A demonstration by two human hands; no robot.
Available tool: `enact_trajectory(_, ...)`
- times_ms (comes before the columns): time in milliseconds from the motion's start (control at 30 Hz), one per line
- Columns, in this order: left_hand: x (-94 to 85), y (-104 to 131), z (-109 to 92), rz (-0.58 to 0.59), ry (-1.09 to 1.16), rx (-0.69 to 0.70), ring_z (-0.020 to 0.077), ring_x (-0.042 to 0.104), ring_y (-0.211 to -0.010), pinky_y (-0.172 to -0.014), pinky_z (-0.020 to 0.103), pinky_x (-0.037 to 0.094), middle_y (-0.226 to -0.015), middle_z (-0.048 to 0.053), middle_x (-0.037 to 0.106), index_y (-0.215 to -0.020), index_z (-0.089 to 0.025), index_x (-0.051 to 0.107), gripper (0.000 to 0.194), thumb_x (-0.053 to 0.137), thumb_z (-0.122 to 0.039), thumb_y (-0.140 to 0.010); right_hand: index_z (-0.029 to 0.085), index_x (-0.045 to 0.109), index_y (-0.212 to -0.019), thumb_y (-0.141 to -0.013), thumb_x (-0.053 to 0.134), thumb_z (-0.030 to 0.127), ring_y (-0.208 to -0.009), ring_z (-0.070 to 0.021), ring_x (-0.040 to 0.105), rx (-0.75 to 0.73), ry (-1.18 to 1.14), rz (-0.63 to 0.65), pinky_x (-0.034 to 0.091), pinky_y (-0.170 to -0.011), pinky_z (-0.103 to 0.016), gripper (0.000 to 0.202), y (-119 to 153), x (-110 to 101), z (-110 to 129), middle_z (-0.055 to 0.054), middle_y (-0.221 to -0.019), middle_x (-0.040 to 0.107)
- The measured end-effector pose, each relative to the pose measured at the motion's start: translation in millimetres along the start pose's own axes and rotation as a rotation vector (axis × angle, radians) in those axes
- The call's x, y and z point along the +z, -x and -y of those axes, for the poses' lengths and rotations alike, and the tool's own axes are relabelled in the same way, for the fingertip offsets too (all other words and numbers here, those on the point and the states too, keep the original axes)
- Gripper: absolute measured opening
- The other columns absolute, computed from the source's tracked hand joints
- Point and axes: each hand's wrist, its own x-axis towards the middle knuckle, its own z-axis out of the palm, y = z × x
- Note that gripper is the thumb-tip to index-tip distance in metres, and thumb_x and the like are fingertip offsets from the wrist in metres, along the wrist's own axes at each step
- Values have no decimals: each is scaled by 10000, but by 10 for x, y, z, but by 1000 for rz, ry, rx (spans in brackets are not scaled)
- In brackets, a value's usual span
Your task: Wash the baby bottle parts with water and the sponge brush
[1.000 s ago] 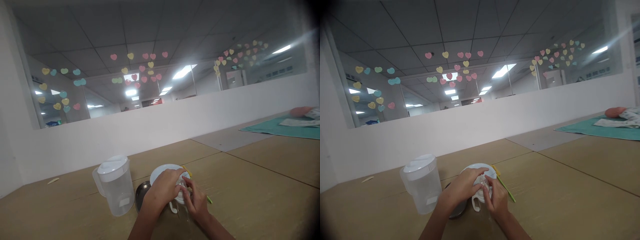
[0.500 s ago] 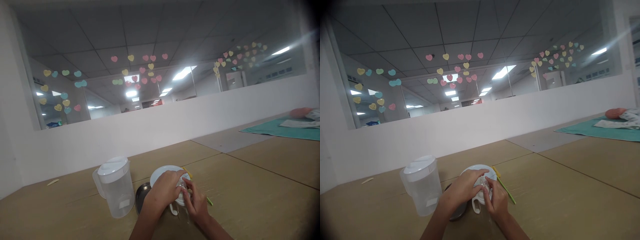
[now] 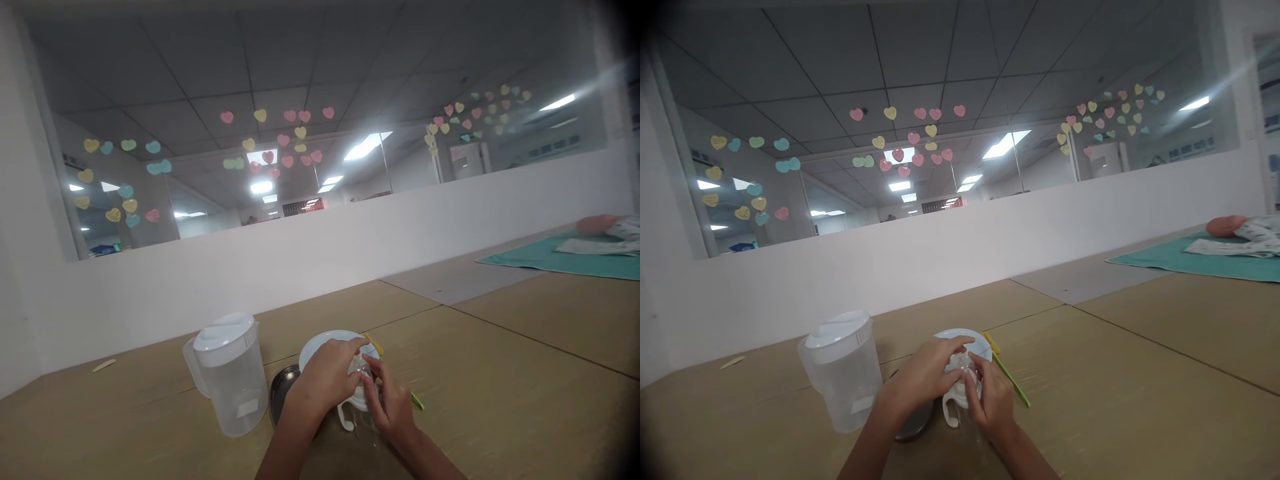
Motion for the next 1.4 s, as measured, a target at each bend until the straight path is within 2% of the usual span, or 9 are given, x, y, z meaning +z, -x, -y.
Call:
enact_trajectory(367,7,-11,37,-32,-60,-9,214,546,-1124,-985,321,407,-1183,41,633,-1148,-232,607,325,506,-271,-842,190,490,-1143,-898,389,298,-577,-149,622,54,-126,77,507,-557,-243,286,-48,-10,-3,-3,-716,642)
enact_trajectory(567,-57,3,-1,-74,-80,24,198,604,-1012,-920,306,437,-1056,28,687,-980,-235,685,242,470,-286,-882,187,484,-1136,-891,399,304,-726,-174,665,48,-121,84,527,-632,-258,285,-34,0,-29,-49,-845,677)
enact_trajectory(667,-79,4,-1,-95,-55,17,206,615,-994,-896,312,448,-1041,25,699,-984,-244,689,243,480,-303,-874,185,477,-1146,-890,397,288,-706,-169,663,43,-115,89,525,-622,-254,287,-36,-10,-18,-41,-826,677)
enact_trajectory(767,-79,5,43,-62,-25,12,219,585,-1070,-926,324,441,-1140,20,667,-1107,-264,637,304,546,-318,-822,185,471,-1157,-888,393,277,-663,-162,655,49,-117,88,522,-612,-255,294,-39,-21,-4,-26,-789,669)
enact_trajectory(933,-61,28,100,124,-9,38,233,559,-1116,-938,323,447,-1252,7,601,-1289,-297,489,616,654,-275,-696,192,468,-1143,-880,398,291,-700,-170,662,62,-118,91,523,-612,-258,290,-27,-9,-27,-38,-828,673)
enact_trajectory(1067,-35,35,86,86,-50,-11,241,578,-1082,-919,333,455,-1231,39,614,-1277,-271,511,505,557,-262,-774,193,434,-1179,-891,378,288,-713,-174,660,70,-132,101,524,-636,-269,309,-5,11,-55,-35,-818,662)
enact_trajectory(1233,2,-11,72,69,-107,-44,254,612,-1001,-851,321,476,-1145,89,656,-1242,-209,553,488,592,-323,-769,192,384,-1221,-909,349,275,-629,-158,639,93,-158,126,509,-605,-258,324,1,22,-54,-1,-746,640)
enact_trajectory(1333,-71,-30,56,22,-124,-69,250,635,-934,-783,299,477,-1039,93,695,-1139,-187,619,407,582,-389,-788,194,383,-1213,-915,344,270,-625,-155,635,106,-154,122,507,-610,-256,310,-9,23,-49,7,-734,635)
enact_trajectory(1400,-178,-6,50,-79,-125,-97,241,643,-892,-766,294,465,-975,90,709,-1027,-183,659,360,497,-449,-846,193,387,-1205,-917,337,265,-616,-151,629,105,-159,111,506,-610,-254,301,-11,27,-53,8,-734,631)
